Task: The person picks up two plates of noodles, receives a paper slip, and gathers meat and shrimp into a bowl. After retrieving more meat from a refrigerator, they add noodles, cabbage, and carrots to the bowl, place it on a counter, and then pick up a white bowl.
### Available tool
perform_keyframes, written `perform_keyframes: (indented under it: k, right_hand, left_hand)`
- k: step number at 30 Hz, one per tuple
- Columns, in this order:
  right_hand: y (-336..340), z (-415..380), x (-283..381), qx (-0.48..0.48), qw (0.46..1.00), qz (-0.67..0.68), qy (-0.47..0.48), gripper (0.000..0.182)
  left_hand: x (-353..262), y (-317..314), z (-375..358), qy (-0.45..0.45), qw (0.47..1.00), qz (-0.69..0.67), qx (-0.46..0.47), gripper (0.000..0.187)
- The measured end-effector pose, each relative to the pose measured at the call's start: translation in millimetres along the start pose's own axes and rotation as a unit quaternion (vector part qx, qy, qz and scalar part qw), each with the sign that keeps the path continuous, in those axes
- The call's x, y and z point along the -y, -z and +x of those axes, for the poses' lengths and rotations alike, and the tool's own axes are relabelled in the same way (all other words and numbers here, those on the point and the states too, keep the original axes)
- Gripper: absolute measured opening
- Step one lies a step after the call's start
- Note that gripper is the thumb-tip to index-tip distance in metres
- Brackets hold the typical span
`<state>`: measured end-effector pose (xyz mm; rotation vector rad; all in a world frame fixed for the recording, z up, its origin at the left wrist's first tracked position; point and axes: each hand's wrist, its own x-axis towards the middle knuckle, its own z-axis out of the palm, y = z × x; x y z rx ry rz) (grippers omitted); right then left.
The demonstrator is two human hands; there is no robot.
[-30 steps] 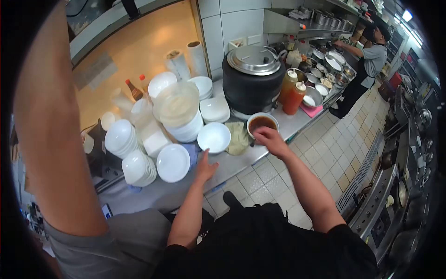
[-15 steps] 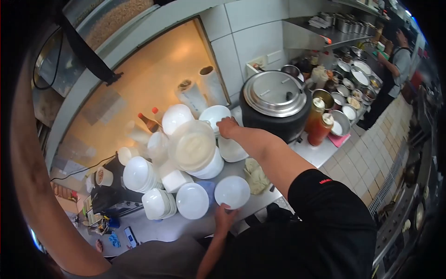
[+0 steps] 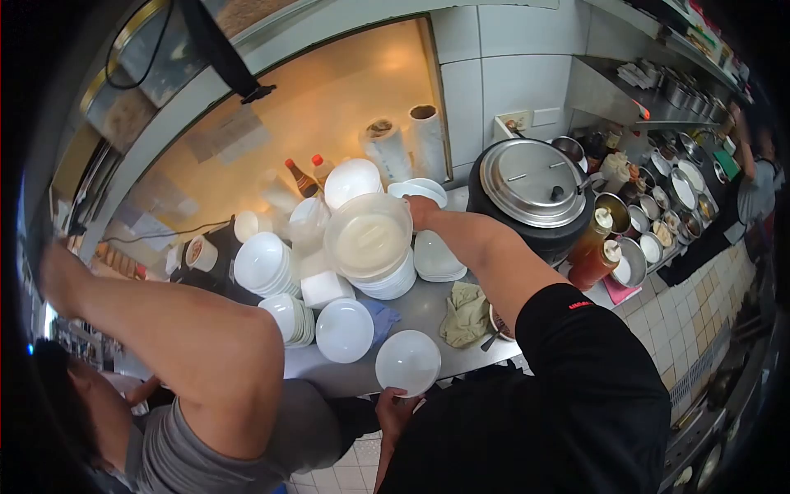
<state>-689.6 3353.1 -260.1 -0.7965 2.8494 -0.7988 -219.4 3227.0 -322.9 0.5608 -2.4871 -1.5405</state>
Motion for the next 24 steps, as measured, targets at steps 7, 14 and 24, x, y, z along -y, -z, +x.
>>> perform_keyframes:
  k: [7,14,24]
  right_hand:
    - [20.6,32.0,0.2,-0.150,0.942,0.240,-0.179,0.036]
    - [64.1,44.9,16.9,-0.408,0.681,0.542,-0.277,0.035]
    - [103.1,-2.4,88.3,-0.335,0.715,0.614,-0.001,0.029]
  left_hand:
    - [-13.3,-4.3,-32.2,0.025,0.995,0.034,-0.089,0.038]
    - [-3.0,-24.3,-78.3,0.076,0.979,-0.112,-0.154,0.037]
    - [-22.8,-23.1,-154.0,0.152,0.953,-0.140,-0.220,0.038]
